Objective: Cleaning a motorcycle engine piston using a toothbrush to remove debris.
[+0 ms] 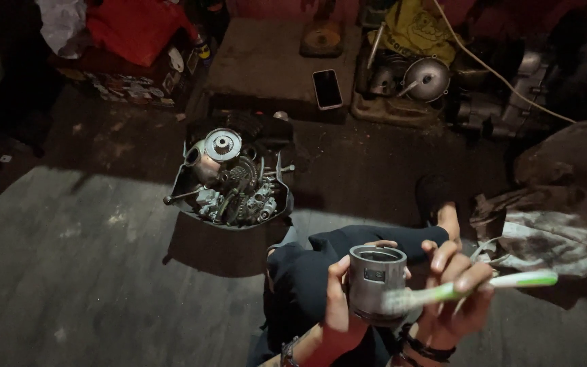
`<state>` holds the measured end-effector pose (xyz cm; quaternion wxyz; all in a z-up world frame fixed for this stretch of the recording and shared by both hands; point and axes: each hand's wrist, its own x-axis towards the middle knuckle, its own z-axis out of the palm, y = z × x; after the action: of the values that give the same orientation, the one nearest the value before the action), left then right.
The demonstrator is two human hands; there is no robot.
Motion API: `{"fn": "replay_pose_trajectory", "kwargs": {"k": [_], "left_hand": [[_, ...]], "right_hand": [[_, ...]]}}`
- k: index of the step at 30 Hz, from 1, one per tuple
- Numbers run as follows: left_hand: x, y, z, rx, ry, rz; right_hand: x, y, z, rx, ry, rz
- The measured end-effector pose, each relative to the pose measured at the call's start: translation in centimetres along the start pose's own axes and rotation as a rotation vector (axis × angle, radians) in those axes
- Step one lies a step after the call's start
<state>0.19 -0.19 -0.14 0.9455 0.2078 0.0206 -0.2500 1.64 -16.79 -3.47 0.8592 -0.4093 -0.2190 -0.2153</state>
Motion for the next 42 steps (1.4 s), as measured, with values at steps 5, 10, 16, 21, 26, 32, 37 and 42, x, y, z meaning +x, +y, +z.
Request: {"fn": "replay_pose_trajectory", "kwargs": {"k": [5,10,16,21,26,32,37,42], "left_hand": [[0.0,-0.2,-0.1,-0.164,-0.047,-0.022],[-0.1,-0.6,-0.8,-0.147,-0.085,-0.031],[0.0,-0.2,-0.2,-0.136,-0.051,-0.019],[0.0,0.1,0.1,-0.015,0.009,0.009],[-0.2,-0.1,-0.1,-0.172,-0.061,-0.045],[-0.2,0.2,0.2,-0.144,-0.047,-0.043],[-0.1,0.0,-0.1,-0.097,-0.025,-0.017],[-0.1,-0.1,-0.1,-0.159,-0.026,-0.059]], "right_hand": [[0.0,-0.2,0.8,0.008,0.024,-0.012],[-0.2,-0.5,1.0,0.11,0.063,0.025],[0.4,-0.5,0.8,0.151,0.036,-0.006],[0.4,-0.2,0.6,0.011,0.102,0.015],[0.4,-0.1,0.6,0.072,0.078,-0.009],[0.2,-0.5,1.6,0.068,0.075,0.009],[-0.1,-0.1,1.1,-0.013,0.04,0.003],[0.4,-0.1,1.2,-0.062,0.023,0.006]]}}
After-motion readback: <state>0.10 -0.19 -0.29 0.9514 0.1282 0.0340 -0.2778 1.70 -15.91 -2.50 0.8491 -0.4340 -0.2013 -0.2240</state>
